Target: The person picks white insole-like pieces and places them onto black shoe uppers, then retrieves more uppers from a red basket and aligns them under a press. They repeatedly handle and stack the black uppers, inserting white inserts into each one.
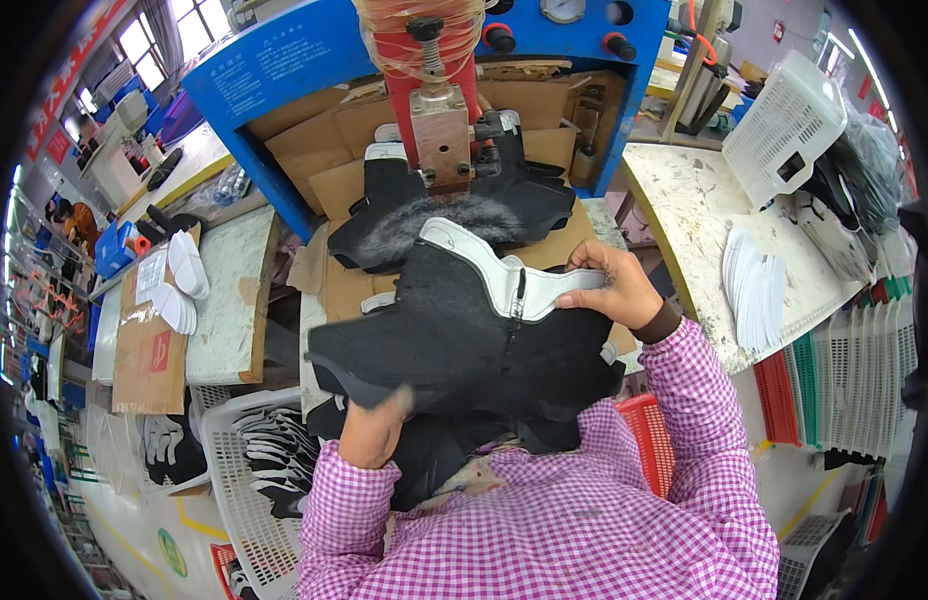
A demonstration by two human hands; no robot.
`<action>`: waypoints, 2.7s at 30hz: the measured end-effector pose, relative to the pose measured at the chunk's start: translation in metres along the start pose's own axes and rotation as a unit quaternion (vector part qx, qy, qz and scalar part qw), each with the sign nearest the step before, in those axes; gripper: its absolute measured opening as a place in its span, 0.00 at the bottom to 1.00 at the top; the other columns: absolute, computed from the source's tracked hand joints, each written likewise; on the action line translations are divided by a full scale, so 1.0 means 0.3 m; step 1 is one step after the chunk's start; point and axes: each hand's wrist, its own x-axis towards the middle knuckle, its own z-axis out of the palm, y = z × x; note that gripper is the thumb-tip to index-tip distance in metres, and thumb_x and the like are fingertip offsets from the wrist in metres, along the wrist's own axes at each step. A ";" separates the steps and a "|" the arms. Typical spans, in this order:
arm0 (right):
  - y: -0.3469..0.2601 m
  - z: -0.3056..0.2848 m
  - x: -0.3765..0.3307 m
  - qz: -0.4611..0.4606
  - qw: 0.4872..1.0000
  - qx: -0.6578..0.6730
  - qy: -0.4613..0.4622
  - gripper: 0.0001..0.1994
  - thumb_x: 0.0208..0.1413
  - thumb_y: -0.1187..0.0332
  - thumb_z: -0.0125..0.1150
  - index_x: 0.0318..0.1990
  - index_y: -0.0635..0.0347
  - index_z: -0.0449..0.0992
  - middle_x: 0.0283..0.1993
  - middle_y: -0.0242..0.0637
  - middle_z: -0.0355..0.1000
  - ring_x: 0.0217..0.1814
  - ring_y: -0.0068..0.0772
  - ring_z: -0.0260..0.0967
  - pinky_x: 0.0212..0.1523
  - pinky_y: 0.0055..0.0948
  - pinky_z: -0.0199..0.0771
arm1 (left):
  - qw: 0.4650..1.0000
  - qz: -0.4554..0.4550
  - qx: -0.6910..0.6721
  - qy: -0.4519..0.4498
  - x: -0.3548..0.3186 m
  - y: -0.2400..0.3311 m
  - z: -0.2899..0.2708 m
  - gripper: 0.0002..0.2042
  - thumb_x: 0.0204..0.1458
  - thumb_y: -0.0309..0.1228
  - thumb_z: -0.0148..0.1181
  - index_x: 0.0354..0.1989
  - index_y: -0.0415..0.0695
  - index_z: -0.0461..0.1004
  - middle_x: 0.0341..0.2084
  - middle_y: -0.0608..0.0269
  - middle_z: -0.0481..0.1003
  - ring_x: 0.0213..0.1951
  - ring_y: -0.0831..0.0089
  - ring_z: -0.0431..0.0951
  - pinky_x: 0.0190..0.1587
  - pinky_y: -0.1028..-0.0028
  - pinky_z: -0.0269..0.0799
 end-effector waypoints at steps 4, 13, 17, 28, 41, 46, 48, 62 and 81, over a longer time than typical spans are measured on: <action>0.056 -0.007 0.018 -0.017 0.948 0.316 0.004 0.28 0.55 0.67 0.59 0.62 0.66 0.59 0.58 0.49 0.66 0.55 0.38 0.69 0.54 0.31 0.70 | 0.989 0.021 -0.090 0.119 0.054 0.067 0.018 0.21 0.52 0.17 0.50 0.56 0.37 0.62 0.51 0.49 0.69 0.52 0.55 0.71 0.56 0.52 0.69; 0.122 0.123 -0.095 0.094 0.864 0.494 -0.016 0.29 0.53 0.66 0.62 0.60 0.70 0.60 0.55 0.43 0.68 0.57 0.35 0.66 0.61 0.32 0.62 | 0.979 0.091 -0.154 0.099 0.182 0.104 -0.014 0.17 0.58 0.24 0.49 0.56 0.37 0.63 0.52 0.49 0.69 0.50 0.55 0.74 0.50 0.52 0.74; 0.098 0.118 -0.046 0.129 0.853 0.506 0.017 0.25 0.51 0.73 0.64 0.56 0.68 0.64 0.53 0.41 0.70 0.56 0.33 0.67 0.60 0.30 0.63 | 0.978 0.142 -0.115 0.099 0.228 0.109 -0.006 0.18 0.56 0.22 0.52 0.56 0.37 0.63 0.51 0.50 0.70 0.50 0.57 0.74 0.50 0.53 0.74; -0.046 0.155 0.299 0.078 0.889 0.450 0.024 0.11 0.59 0.69 0.56 0.46 0.64 0.69 0.35 0.35 0.76 0.25 0.26 0.75 0.17 0.14 0.64 | 0.924 0.300 -0.022 0.237 0.280 0.265 -0.141 0.15 0.54 0.27 0.58 0.49 0.36 0.67 0.40 0.53 0.76 0.34 0.64 0.79 0.33 0.64 0.79; 0.033 0.053 -0.024 0.122 0.876 0.443 0.145 0.15 0.57 0.72 0.55 0.51 0.68 0.67 0.37 0.38 0.75 0.24 0.22 0.73 0.21 0.14 0.71 | 0.965 0.156 -0.048 0.208 0.187 0.200 -0.127 0.11 0.52 0.24 0.55 0.44 0.37 0.70 0.43 0.54 0.74 0.46 0.63 0.76 0.50 0.62 0.74; 0.096 -0.086 -0.199 0.101 0.873 0.384 0.285 0.15 0.57 0.73 0.53 0.51 0.67 0.68 0.37 0.37 0.76 0.27 0.22 0.74 0.18 0.14 0.67 | 0.994 0.074 -0.033 0.074 0.347 0.064 -0.028 0.10 0.50 0.19 0.55 0.42 0.37 0.71 0.41 0.59 0.75 0.44 0.69 0.76 0.49 0.72 0.72; 0.114 -0.130 -0.237 0.128 0.857 0.365 0.341 0.15 0.58 0.73 0.52 0.52 0.67 0.67 0.39 0.38 0.75 0.30 0.23 0.74 0.22 0.16 0.69 | 0.998 0.016 -0.008 0.064 0.429 0.019 0.013 0.10 0.51 0.20 0.54 0.42 0.36 0.71 0.39 0.57 0.75 0.47 0.67 0.74 0.53 0.71 0.68; 0.128 0.009 0.089 0.052 0.855 0.427 0.289 0.13 0.56 0.71 0.57 0.47 0.66 0.71 0.39 0.36 0.76 0.32 0.24 0.75 0.31 0.21 0.78 | 0.966 0.186 0.158 0.083 0.467 0.251 -0.059 0.17 0.52 0.23 0.57 0.50 0.33 0.68 0.44 0.56 0.74 0.45 0.70 0.75 0.52 0.71 0.68; 0.148 -0.056 -0.059 0.099 0.845 0.431 0.301 0.15 0.58 0.73 0.50 0.53 0.67 0.68 0.47 0.42 0.74 0.45 0.31 0.74 0.44 0.26 0.77 | 0.978 0.150 0.095 0.113 0.369 0.100 -0.022 0.16 0.45 0.16 0.62 0.17 0.50 0.63 0.27 0.70 0.73 0.31 0.81 0.72 0.39 0.79 0.70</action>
